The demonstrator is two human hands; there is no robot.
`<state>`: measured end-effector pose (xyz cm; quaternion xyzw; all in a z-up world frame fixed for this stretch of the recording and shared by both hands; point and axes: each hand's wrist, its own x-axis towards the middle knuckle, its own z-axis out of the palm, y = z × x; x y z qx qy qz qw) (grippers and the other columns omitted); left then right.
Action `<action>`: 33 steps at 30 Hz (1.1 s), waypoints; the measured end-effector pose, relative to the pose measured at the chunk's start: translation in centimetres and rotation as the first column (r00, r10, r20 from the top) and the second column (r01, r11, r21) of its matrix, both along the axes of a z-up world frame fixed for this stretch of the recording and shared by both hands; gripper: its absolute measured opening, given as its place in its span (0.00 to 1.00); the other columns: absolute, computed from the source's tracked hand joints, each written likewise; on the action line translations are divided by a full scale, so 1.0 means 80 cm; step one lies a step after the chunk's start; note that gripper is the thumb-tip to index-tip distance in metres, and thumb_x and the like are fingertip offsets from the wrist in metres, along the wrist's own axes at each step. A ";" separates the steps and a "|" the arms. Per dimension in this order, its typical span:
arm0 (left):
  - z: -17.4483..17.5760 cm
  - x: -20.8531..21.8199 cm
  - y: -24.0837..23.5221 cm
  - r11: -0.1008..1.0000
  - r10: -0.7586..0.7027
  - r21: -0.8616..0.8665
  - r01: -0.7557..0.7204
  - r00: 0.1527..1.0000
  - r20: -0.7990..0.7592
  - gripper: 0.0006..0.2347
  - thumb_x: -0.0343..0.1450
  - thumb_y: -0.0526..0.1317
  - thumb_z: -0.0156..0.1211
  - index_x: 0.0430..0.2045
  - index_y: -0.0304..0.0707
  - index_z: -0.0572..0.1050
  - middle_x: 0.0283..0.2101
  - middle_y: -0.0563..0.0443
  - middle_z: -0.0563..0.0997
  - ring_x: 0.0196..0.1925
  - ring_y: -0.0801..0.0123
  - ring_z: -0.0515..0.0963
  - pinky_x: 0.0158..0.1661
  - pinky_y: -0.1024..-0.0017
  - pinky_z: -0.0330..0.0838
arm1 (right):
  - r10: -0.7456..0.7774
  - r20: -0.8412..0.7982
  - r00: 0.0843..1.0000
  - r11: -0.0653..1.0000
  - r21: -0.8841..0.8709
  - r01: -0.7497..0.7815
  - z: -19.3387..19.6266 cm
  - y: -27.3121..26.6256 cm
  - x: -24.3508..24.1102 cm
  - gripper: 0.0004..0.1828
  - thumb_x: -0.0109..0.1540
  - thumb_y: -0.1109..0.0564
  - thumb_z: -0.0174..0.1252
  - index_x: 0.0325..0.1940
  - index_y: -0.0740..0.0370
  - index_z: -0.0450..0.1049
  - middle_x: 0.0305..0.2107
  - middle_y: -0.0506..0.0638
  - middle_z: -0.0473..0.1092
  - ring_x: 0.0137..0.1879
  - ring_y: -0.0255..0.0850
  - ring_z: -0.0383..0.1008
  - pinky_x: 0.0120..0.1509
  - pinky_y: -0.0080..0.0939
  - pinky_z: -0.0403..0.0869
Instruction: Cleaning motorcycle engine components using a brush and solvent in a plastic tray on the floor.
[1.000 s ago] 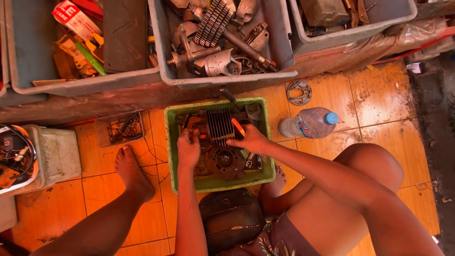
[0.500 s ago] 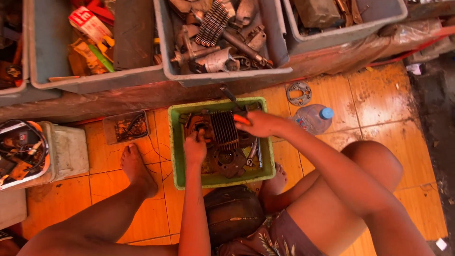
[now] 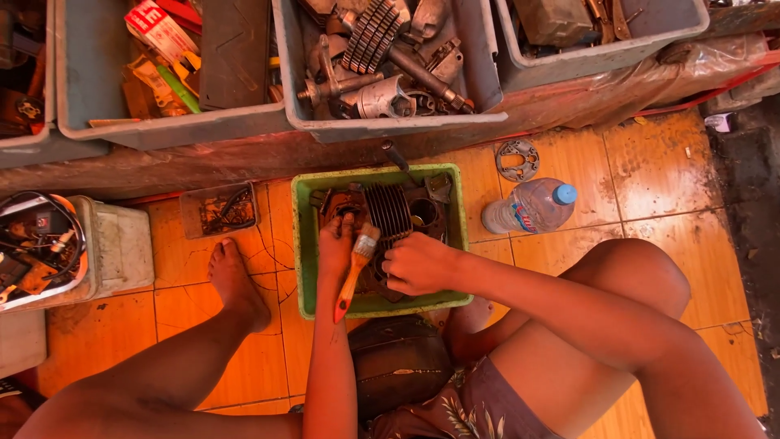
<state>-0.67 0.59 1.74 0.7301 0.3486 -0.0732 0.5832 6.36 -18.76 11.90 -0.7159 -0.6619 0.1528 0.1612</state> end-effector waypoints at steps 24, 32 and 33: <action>-0.054 -0.001 0.006 0.995 0.064 -0.072 -0.065 0.998 -0.017 0.27 0.80 0.57 0.47 0.64 0.31 0.68 0.65 0.37 0.72 0.69 0.55 0.69 0.65 0.56 0.65 | -0.251 0.115 0.961 0.962 0.137 0.235 -0.078 0.029 -0.006 0.20 0.57 0.59 0.68 0.51 0.60 0.72 0.39 0.55 0.69 0.44 0.53 0.77 0.40 0.41 0.79; 0.034 0.002 0.000 0.993 -0.009 -0.122 -0.004 0.995 -0.103 0.32 0.80 0.58 0.41 0.70 0.25 0.55 0.74 0.33 0.57 0.77 0.54 0.55 0.73 0.56 0.52 | -0.133 -0.228 0.965 0.989 -0.097 0.113 0.026 0.013 0.037 0.05 0.59 0.68 0.59 0.38 0.66 0.79 0.32 0.58 0.75 0.42 0.50 0.79 0.44 0.42 0.80; 0.047 0.000 -0.005 0.992 -0.025 -0.128 0.008 0.991 -0.129 0.32 0.80 0.58 0.41 0.70 0.26 0.55 0.75 0.35 0.56 0.77 0.55 0.54 0.73 0.57 0.51 | -0.137 -0.251 0.958 0.984 -0.149 0.101 0.019 0.009 0.040 0.07 0.58 0.69 0.59 0.39 0.66 0.79 0.33 0.59 0.75 0.43 0.50 0.80 0.44 0.41 0.80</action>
